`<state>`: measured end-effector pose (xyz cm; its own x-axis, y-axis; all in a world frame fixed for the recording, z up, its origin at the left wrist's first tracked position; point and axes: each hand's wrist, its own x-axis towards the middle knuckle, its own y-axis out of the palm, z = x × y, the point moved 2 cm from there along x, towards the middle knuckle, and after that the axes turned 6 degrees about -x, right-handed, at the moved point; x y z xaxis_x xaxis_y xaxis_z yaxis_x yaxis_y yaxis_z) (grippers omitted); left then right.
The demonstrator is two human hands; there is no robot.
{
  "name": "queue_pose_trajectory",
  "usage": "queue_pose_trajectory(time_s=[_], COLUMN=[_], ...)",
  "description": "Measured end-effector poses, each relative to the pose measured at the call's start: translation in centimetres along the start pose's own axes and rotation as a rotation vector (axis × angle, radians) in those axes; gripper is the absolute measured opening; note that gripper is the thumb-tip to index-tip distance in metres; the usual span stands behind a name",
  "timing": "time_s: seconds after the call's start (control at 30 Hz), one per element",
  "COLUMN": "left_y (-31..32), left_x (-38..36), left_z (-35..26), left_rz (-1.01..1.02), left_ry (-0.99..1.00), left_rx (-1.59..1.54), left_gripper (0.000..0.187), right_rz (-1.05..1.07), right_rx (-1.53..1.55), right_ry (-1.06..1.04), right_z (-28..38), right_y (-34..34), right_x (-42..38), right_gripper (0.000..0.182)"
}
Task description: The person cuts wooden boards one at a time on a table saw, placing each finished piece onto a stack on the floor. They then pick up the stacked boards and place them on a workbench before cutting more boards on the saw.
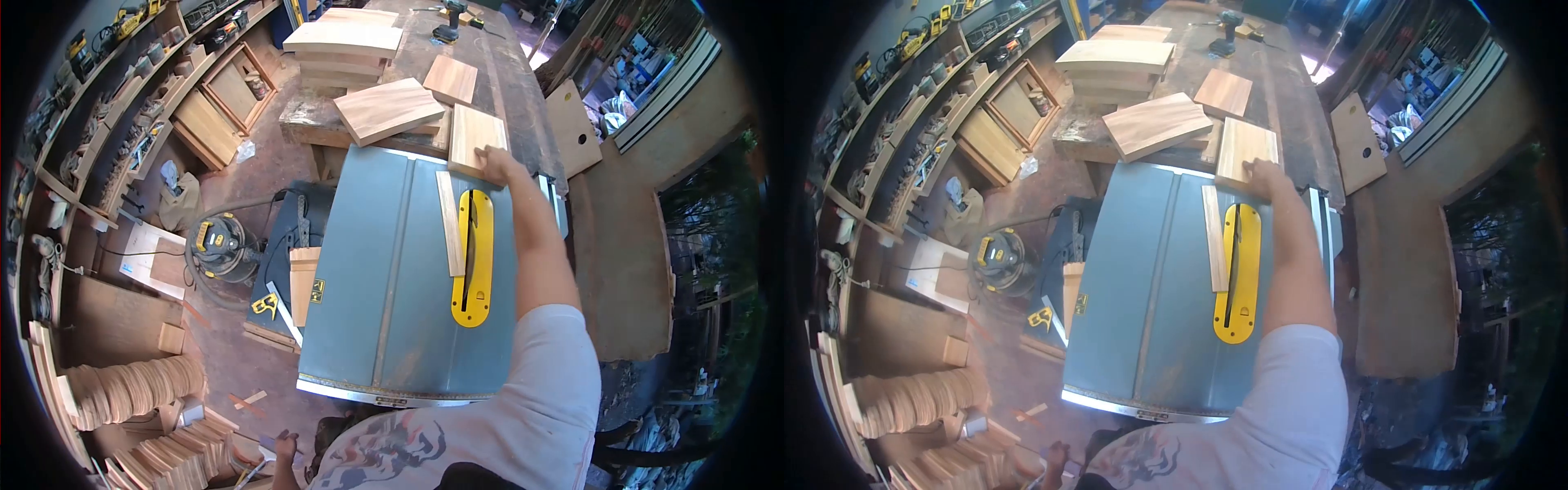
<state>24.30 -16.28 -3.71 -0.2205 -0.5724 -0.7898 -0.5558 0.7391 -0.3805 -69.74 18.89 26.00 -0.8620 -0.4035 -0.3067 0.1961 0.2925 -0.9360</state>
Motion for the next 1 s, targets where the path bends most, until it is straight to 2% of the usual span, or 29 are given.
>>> queue_pose_trajectory(time_s=[0.07,0.17,0.23,0.27,0.3,0.33,0.37,0.4,0.43,0.47,0.5,0.53,0.57,0.6,0.63,0.67,0.7,0.73,0.77,0.8,0.83,0.9,0.97,1.0], left_y=[-0.5,-0.5,-0.6,-0.8,-0.8,-0.8,-0.3,0.2,0.4,0.3,0.4,0.5,1.1,0.7,0.7,0.8,0.6,0.4,0.2,0.0,-0.3,-0.9,-1.3,-1.1], left_x=[-0.7,-0.7,-0.2,1.3,2.4,2.1,1.3,0.6,-0.3,-0.7,-0.1,0.4,-0.8,-2.1,-2.5,-3.0,-3.6,-3.9,-4.1,-4.3,-4.8,-5.9,-6.7,-6.7], left_z=[-1.4,-3.6,-3.2,-1.6,-1.2,-1.7,-2.7,-3.1,-3.2,-3.5,-2.9,-2.5,-2.4,-2.0,-2.2,-2.5,-2.5,-2.0,-1.1,-0.5,0.4,2.0,3.3,3.5], left_rz=[-0.068,-0.070,-0.081,-0.093,-0.105,-0.124,-0.139,-0.150,-0.104,-0.105,-0.112,-0.122,-0.180,-0.184,-0.195,-0.206,-0.213,-0.193,-0.163,-0.127,-0.082,0.021,0.098,0.063], left_ry=[0.092,0.062,0.098,0.137,0.177,0.172,0.173,0.172,0.084,0.113,0.151,0.181,0.264,0.245,0.236,0.227,0.218,0.220,0.223,0.235,0.249,0.303,0.344,0.401], left_rx=[-0.110,0.003,0.082,0.109,0.135,0.140,0.139,0.140,0.057,0.143,0.218,0.290,0.220,0.226,0.218,0.211,0.210,0.218,0.224,0.226,0.232,0.233,0.236,0.231], left_gripper=[0.060,0.058,0.058,0.059,0.059,0.060,0.061,0.063,0.063,0.063,0.062,0.062,0.061,0.061,0.060,0.060,0.055,0.050,0.045,0.041,0.037,0.032,0.031,0.028], right_rz=[0.090,-0.243,-0.238,-0.131,-0.151,-0.210,-0.217,-0.353,-0.362,-0.252,-0.294,-0.389,-0.474,-0.550,-0.438,-0.347,-0.377,-0.395,-0.279,-0.108,-0.009,-0.115,-0.175,-0.191], right_rx=[0.174,0.186,-0.079,-0.219,-0.401,-0.430,-0.543,-0.467,-0.257,-0.140,-0.094,-0.031,0.034,0.105,0.226,0.290,0.192,0.226,0.369,0.457,0.554,0.676,0.854,0.973], right_ry=[-0.140,-0.143,-0.177,-0.193,-0.361,-0.414,-0.406,-0.448,-0.452,-0.405,-0.555,-0.470,-0.388,-0.304,-0.100,0.030,0.217,0.510,0.628,0.584,0.509,0.696,0.687,0.574], right_z=[0.5,1.9,6.6,9.2,11.1,12.1,13.2,14.3,16.1,18.4,20.3,20.2,20.0,19.9,17.2,14.0,11.5,9.0,6.5,3.4,1.4,1.2,0.2,-1.1], right_y=[-2.7,-4.3,-6.6,-7.1,-6.3,-5.0,-3.7,-4.2,-5.2,-3.9,-4.2,-4.8,-4.8,-4.2,-4.9,-5.7,-5.5,-4.4,-4.4,-1.8,0.5,1.1,2.1,1.8], right_x=[0.0,1.0,-1.6,-3.2,-3.8,-3.1,-0.9,-0.8,-2.0,-1.3,-3.3,-2.8,-2.2,-1.5,1.3,1.5,1.4,2.5,1.9,4.1,6.3,7.0,5.9,5.0], right_gripper=[0.070,0.060,0.065,0.069,0.076,0.072,0.087,0.102,0.111,0.116,0.110,0.105,0.099,0.094,0.088,0.093,0.101,0.109,0.113,0.115,0.107,0.101,0.089,0.082])
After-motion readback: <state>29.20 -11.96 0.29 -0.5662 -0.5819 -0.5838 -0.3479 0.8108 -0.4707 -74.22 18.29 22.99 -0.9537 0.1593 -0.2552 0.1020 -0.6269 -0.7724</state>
